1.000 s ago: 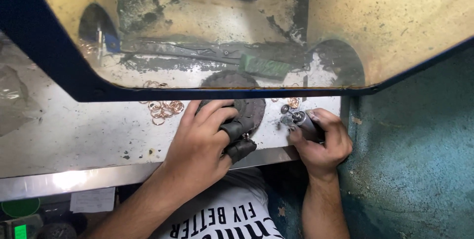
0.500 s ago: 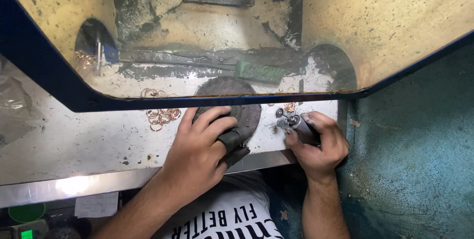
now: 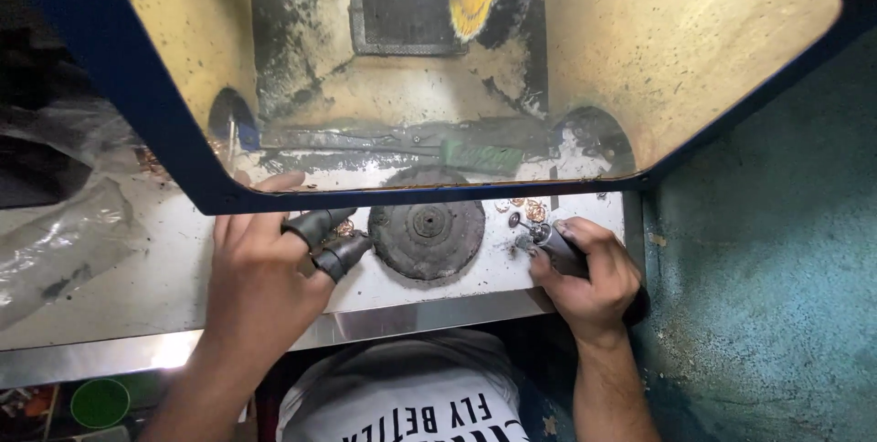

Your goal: The person is polishing a metal ring using a fixed rotating disc and a handheld rotary tool inside a protective enclosure.

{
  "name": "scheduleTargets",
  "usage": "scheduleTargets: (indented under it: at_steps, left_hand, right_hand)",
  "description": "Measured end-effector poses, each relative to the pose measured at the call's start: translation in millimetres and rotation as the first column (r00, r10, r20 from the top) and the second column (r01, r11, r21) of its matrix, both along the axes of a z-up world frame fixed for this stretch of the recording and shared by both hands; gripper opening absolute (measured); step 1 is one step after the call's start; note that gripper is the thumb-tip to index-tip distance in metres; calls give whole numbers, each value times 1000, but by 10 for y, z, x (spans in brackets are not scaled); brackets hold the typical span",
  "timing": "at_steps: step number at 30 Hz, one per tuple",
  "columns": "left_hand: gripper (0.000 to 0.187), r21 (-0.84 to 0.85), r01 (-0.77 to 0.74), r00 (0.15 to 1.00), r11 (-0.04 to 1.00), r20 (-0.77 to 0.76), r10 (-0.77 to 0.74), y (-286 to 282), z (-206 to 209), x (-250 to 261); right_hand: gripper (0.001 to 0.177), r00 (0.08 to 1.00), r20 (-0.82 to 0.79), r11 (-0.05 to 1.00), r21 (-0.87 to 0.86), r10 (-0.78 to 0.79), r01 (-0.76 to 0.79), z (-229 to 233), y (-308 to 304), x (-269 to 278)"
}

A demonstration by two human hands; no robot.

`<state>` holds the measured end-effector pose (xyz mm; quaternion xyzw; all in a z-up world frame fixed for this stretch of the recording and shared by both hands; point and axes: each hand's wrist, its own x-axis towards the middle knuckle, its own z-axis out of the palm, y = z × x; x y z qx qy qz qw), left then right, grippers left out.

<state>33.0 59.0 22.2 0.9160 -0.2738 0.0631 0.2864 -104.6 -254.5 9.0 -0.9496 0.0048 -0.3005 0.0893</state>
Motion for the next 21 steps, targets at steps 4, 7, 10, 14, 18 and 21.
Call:
scheduleTargets:
  at_steps: [4,7,10,14,18,21]
  left_hand:
    - [35,10,68,997,998,48,-68,70,-36,34]
    - [52,109,63,998,992,5,-64,133,-86,6]
    - [47,110,6,999,994,45,-11,199,-190,-41]
    - [45,-43,-12,999,999,-53,9,150,-24,-157]
    - [66,-386,84,979,919,-142,-149,95,-188,-373]
    - [47,-396,142,976,907,-96,-195,-36,-182,-438]
  right_hand:
    - [45,1000,20,1000,-16,0,0,34,16,15]
    - [45,1000,-9,1000,19,-2,3,100,11,-9]
    - [41,996,-71,991,121,-51,60,163,-32,-21]
    - [44,937,-280,955,146,-210,258,166,-81,59]
    - [33,725,-565,866,35,-394,498,242,-84,247]
    - [37,805,-529,946,17,-267,325,266,-33,359]
